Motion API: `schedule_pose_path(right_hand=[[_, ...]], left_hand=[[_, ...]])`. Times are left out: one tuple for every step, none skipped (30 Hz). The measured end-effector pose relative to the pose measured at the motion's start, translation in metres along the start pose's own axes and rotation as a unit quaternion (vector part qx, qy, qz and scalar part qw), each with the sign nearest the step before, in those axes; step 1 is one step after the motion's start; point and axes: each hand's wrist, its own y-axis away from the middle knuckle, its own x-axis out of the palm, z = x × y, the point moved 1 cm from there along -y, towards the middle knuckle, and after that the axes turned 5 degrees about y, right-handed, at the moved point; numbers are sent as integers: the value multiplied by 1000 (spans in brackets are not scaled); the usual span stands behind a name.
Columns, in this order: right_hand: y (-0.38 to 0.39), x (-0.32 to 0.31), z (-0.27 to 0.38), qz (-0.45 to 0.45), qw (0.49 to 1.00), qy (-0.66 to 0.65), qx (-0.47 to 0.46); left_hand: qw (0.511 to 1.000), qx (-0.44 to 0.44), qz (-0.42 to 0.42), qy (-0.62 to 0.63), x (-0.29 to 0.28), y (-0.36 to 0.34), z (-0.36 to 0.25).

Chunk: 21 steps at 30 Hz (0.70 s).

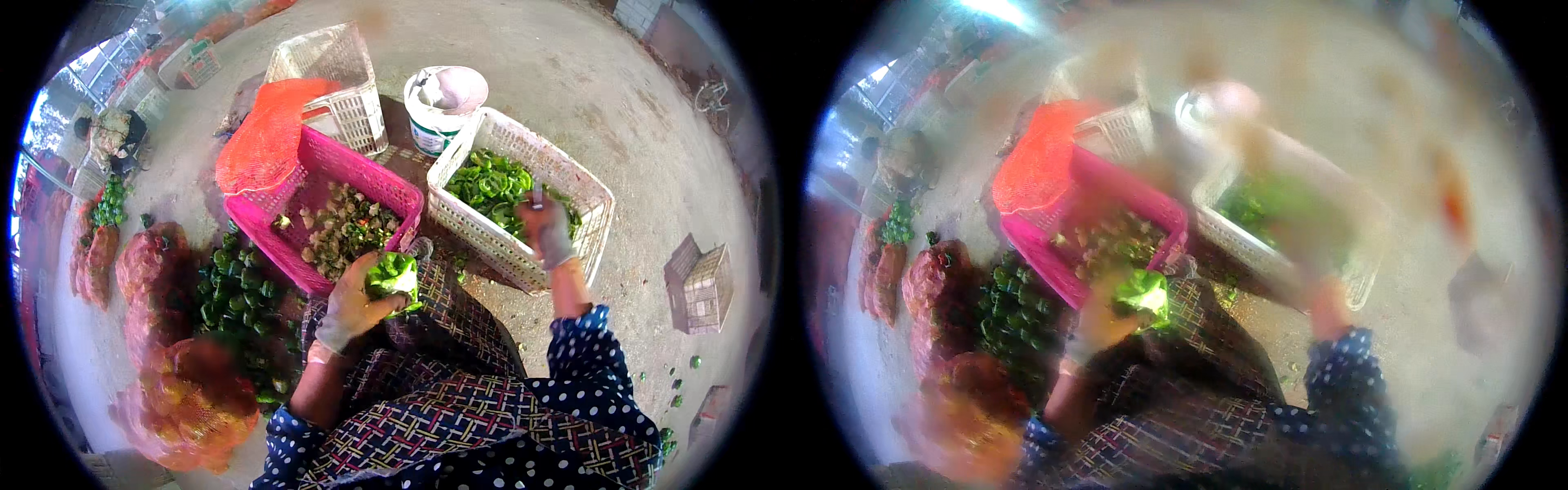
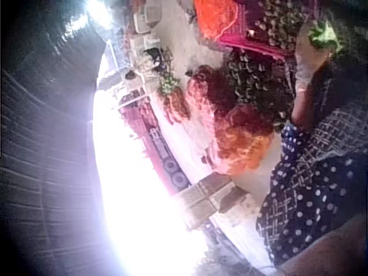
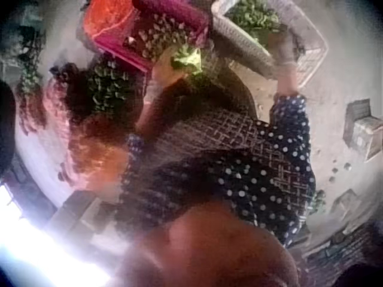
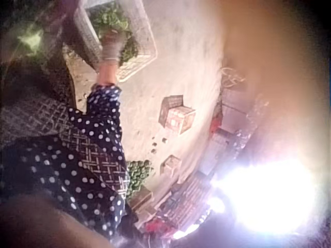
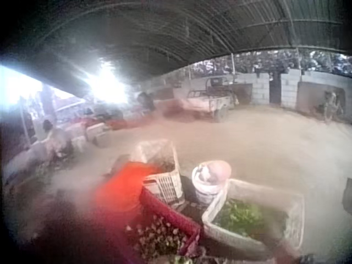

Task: The person cuts green bell peppers with a knife, removing the stems and placing the cut pieces into a white basket. The person also discards the stems into a pink basket and occasionally picks new peppers from a mesh bag.

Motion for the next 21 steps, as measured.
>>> schedule_pose_path(right_hand=[[-4,0,71,114,981,-117,106],[-5,-5,142,202,931,-197,230],[-9,-15,183,318,886,-226,250],[-8,-2,183,290,926,-218,102],[3,20,176,250,945,-204,-47],[11,35,176,244,930,-275,-8],[18,46,178,235,909,-343,29],[25,53,179,261,890,-358,112],[24,46,189,263,907,-315,90],[23,30,203,263,924,-268,69],[24,23,211,262,939,-219,48],[29,28,213,198,967,-160,12],[31,28,211,201,970,-132,11],[32,25,211,204,973,-105,10],[30,23,214,208,975,-80,7],[29,28,212,224,971,-76,-15],[26,31,209,250,965,-73,-18],[21,32,207,275,959,-69,-19],[19,32,206,299,952,-65,-20],[19,33,205,303,950,-67,-21],[19,32,202,306,949,-67,-23]], left_hand=[[999,-31,-20,-14,1,1,-7],[1000,-16,-17,-2,-1,-2,-18],[1000,-4,-19,-11,-2,-4,-20],[1000,14,-16,-18,-5,-11,-24],[999,36,-10,-27,-7,-14,-26],[1000,5,-9,-29,-8,-14,-28],[999,-22,-9,-30,-9,-14,-31],[998,-49,-9,-31,-11,-15,-33],[998,-51,-11,-43,-16,-11,-33],[997,-50,-11,-51,-17,-8,-31],[997,-49,-11,-59,-20,-5,-29],[997,-12,-15,-77,-23,-3,-32],[996,-37,-1,-76,-25,-6,-36],[995,-61,13,-76,-27,-12,-40],[993,-88,26,-78,-30,-18,-42],[994,-19,11,-105,-28,-23,-39],[995,12,-1,-99,-24,-25,-40],[995,43,-11,-93,-18,-28,-44],[993,74,-22,-86,-15,-30,-47],[993,72,-21,-87,-14,-30,-48],[993,75,-6,-87,-13,-32,-48]])
